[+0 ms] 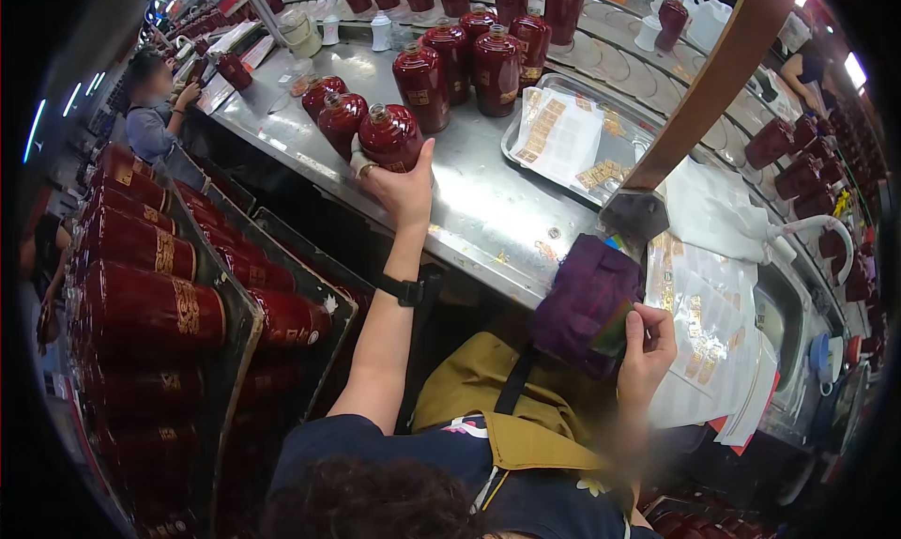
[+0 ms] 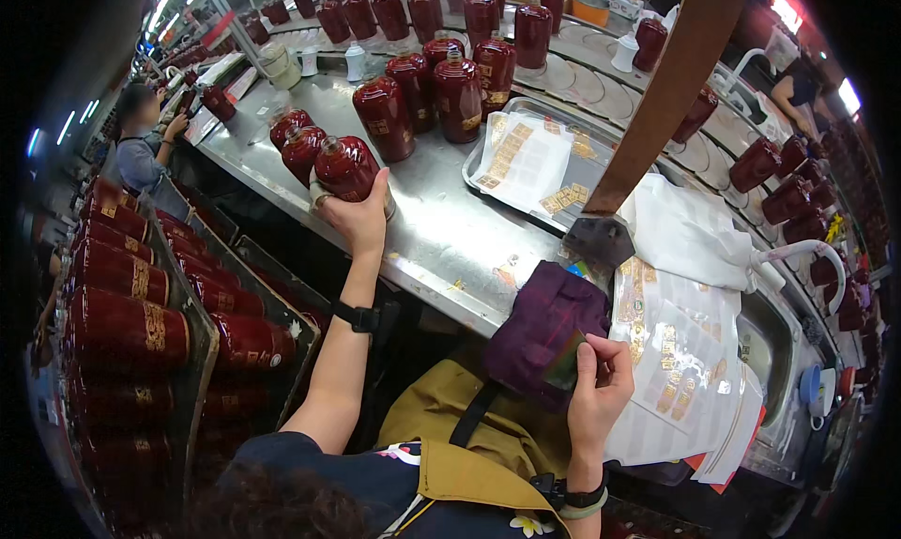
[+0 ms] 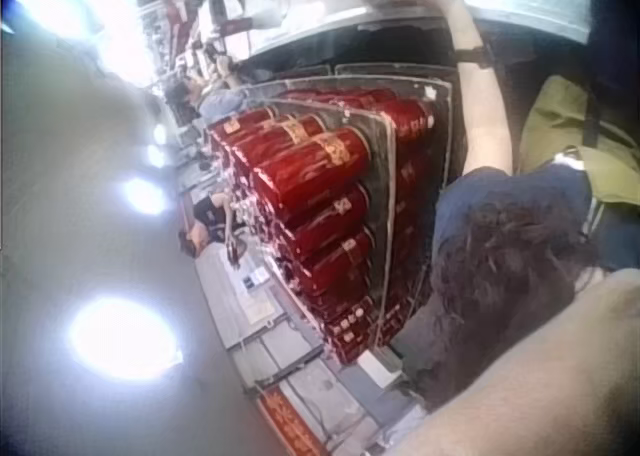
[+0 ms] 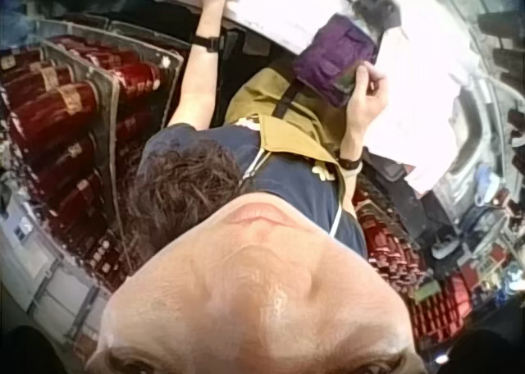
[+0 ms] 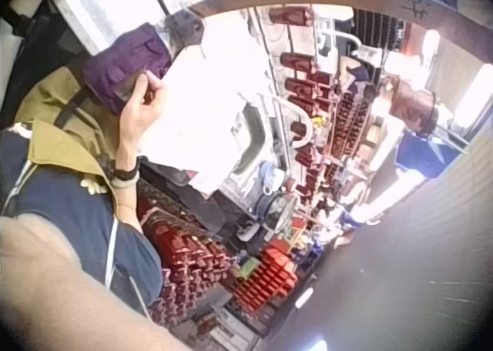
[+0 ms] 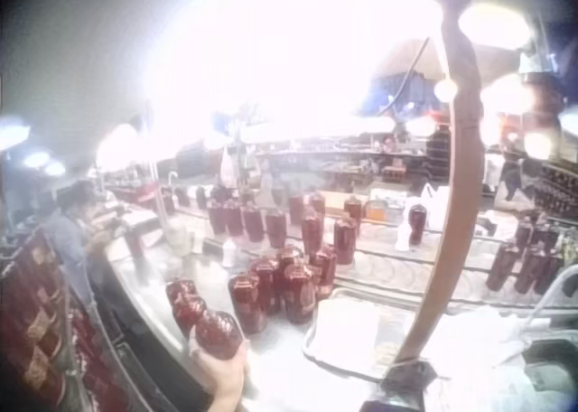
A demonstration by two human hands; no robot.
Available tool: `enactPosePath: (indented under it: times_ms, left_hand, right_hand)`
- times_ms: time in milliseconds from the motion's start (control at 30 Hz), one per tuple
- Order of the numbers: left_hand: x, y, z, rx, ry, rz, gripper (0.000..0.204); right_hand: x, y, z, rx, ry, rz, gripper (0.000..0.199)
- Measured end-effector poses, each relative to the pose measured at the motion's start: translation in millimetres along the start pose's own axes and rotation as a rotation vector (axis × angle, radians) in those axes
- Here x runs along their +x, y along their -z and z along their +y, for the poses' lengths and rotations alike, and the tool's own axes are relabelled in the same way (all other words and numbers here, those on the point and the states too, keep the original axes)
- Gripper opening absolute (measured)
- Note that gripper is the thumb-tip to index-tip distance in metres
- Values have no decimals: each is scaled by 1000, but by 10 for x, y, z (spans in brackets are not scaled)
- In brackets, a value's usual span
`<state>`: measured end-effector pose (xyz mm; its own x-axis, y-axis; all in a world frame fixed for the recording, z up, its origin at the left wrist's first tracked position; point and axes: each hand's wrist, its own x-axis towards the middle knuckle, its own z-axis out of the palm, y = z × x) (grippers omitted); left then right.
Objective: Manually applying decorative labels and neck bands to glass liquor bottles.
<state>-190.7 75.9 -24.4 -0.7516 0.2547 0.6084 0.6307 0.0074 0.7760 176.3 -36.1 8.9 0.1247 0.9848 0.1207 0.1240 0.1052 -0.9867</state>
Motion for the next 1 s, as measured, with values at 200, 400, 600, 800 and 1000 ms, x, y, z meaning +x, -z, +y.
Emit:
enactPosePath:
  times_ms: [200,400,600,800,1000]
  left_hand:
    - [-36,-273,417,44,-489,26,103]
    - [302,-1267,460,251,-212,111,107]
    - [628,-1413,-12,237,386,29,99]
    - [192,-1149,353,141,114,73,80]
    - [-488,-558,1138,-506,-25,-44,62]
  right_hand:
    - [65,23,19,34,-28,36,6]
    - [105,81,73,13,-28,25,5]
    - [116,258,91,2,-72,106,6]
    - [132,244,13,-70,-43,24,10]
    - [126,168,-119,36,-47,-104,9]
